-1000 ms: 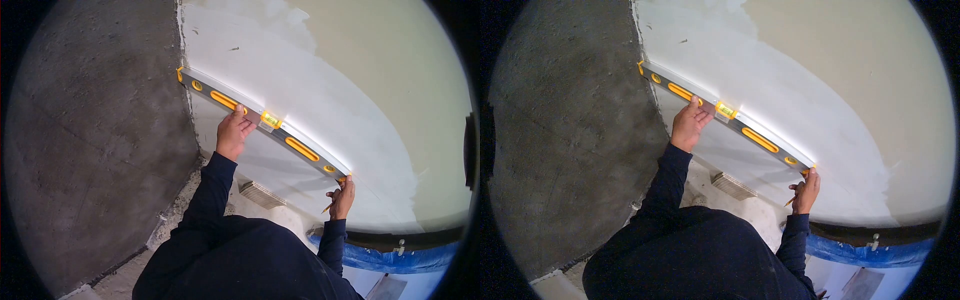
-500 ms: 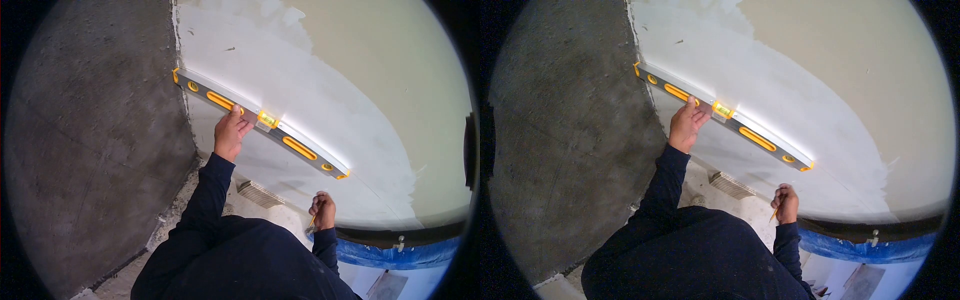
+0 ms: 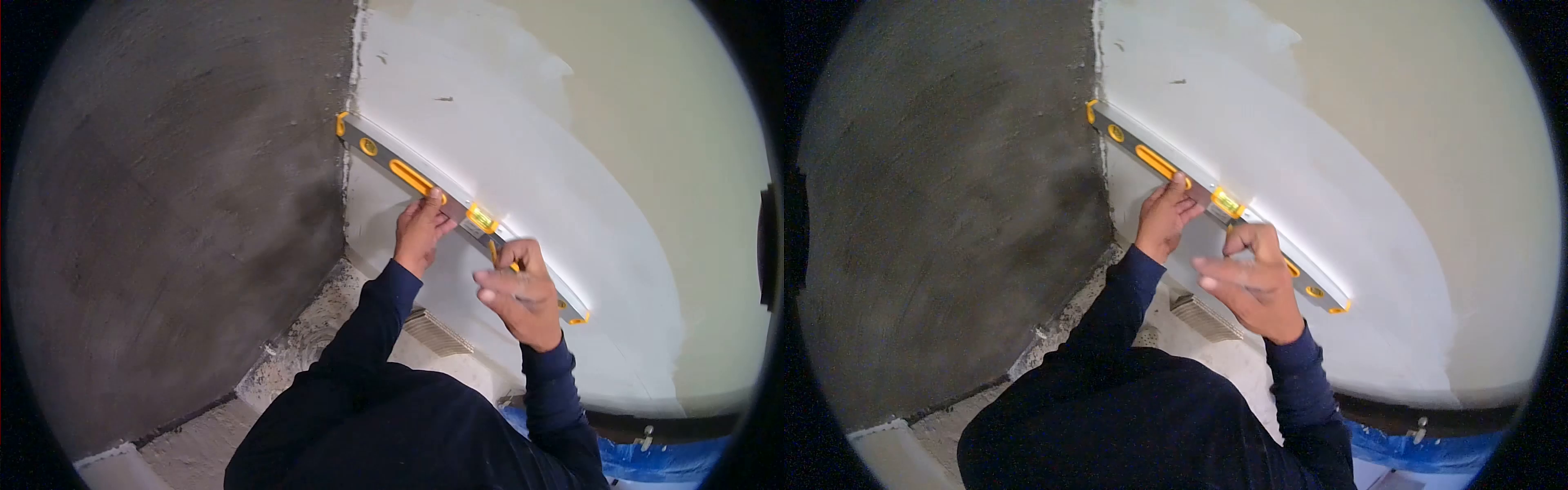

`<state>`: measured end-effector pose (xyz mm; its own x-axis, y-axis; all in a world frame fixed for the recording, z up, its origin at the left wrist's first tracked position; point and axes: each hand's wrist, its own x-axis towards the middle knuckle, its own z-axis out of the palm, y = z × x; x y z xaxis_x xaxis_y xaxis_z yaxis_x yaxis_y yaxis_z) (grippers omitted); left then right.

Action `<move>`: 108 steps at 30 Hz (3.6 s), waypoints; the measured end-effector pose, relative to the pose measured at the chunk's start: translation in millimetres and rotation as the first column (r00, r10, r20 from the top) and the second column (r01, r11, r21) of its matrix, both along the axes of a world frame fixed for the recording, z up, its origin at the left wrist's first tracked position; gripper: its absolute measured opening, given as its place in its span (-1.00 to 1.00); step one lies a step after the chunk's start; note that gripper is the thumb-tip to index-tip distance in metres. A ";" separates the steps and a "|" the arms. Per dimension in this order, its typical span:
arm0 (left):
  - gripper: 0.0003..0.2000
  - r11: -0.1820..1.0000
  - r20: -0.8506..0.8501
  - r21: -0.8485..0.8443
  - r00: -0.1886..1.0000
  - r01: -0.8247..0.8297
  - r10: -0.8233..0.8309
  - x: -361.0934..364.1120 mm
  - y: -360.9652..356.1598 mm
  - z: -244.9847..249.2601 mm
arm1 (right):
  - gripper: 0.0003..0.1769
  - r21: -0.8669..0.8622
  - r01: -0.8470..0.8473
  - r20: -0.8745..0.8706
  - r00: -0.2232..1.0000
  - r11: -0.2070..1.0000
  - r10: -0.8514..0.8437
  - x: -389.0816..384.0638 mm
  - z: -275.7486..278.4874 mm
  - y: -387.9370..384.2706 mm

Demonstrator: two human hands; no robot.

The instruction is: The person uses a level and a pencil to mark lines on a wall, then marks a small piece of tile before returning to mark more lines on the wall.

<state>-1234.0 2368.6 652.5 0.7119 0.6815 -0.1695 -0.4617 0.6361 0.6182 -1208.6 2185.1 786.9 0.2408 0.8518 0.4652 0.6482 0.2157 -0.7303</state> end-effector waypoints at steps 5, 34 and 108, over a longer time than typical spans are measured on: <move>-0.64 0.999 0.186 -0.030 0.983 0.010 -0.004 3.0 3.7 -15.8 | -0.74 0.083 -0.004 0.183 0.983 0.997 -0.011 -12.9 13.1 104.5; -0.68 0.986 0.226 -0.164 0.974 0.009 0.029 -4.5 -1.7 -21.6 | -0.76 0.218 0.448 0.403 0.767 0.867 -0.499 1.4 -54.0 200.0; -0.60 0.995 -0.020 0.083 0.998 0.057 -0.056 -2.4 3.2 -1.8 | -0.89 0.158 0.746 0.166 0.626 0.647 -0.762 26.6 -68.6 -73.1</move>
